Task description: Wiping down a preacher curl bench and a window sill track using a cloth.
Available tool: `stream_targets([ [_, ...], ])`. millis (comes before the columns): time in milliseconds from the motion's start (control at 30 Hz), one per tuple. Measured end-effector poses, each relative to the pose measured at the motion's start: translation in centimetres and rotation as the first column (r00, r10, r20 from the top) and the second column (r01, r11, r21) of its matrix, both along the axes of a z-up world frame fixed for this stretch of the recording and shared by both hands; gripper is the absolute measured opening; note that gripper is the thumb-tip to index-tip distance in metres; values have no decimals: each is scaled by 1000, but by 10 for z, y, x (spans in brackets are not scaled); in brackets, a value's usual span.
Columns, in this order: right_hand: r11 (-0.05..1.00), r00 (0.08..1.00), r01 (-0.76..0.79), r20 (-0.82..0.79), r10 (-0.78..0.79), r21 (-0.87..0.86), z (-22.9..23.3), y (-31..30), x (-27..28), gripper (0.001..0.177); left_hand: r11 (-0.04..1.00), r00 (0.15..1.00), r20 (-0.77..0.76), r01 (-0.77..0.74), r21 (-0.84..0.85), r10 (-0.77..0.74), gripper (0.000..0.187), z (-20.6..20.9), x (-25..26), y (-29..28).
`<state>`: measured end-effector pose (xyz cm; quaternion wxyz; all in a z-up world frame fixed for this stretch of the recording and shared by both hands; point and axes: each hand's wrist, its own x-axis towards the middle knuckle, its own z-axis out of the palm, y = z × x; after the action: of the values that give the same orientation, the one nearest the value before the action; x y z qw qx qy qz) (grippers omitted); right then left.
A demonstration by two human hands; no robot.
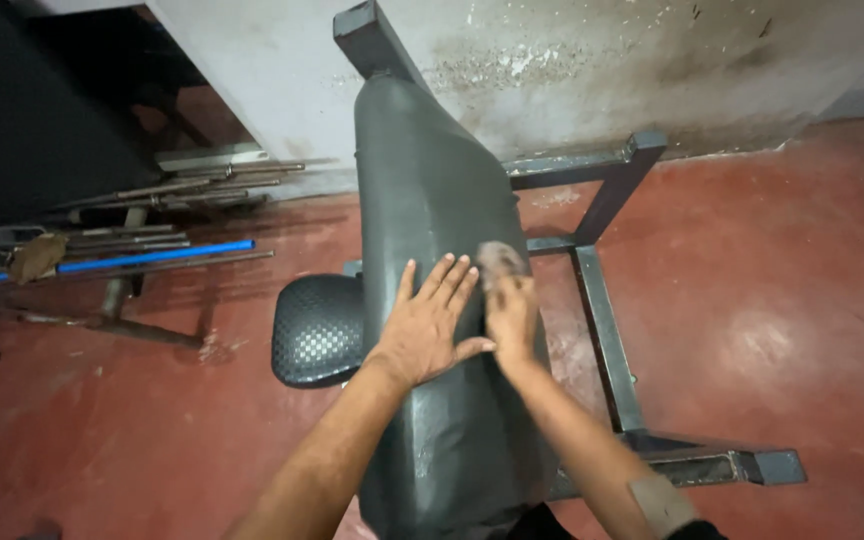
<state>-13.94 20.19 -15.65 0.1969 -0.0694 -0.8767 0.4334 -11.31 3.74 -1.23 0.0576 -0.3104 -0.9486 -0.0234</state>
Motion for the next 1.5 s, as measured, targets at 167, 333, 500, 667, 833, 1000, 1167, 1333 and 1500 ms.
stream_targets([
  [167,980,965,-197,-175,197,15,-2,9,-12,38,1000,998,68,13,7,-14,100,14,-4,3],
  [333,996,998,-33,-49,29,-83,-25,9,-51,46,1000,998,54,25,-11,-24,94,17,-12,7],
  [500,966,948,-251,-215,233,-58,-9,7,-42,42,999,969,245,-35,-13,37,84,29,-26,14],
  [667,960,968,-194,-198,154,-203,-8,13,-86,32,988,998,63,-32,150,22,89,16,-28,13],
  [833,992,993,-110,-31,112,53,-2,-2,-88,44,971,997,18,-72,227,70,97,12,-29,12],
  [1000,987,999,-9,-44,16,163,6,0,-125,35,976,989,84,-137,169,124,93,18,-25,15],
  [1167,976,947,-211,-238,217,50,-1,-22,-141,41,977,991,50,-128,173,121,94,10,-26,13],
  [1333,917,848,-389,-357,392,83,-8,-19,-177,46,963,990,32,-140,230,136,93,13,-24,16],
  [1500,970,956,-238,-163,243,48,9,-25,-178,50,971,992,33,-127,203,123,94,8,-25,15],
])
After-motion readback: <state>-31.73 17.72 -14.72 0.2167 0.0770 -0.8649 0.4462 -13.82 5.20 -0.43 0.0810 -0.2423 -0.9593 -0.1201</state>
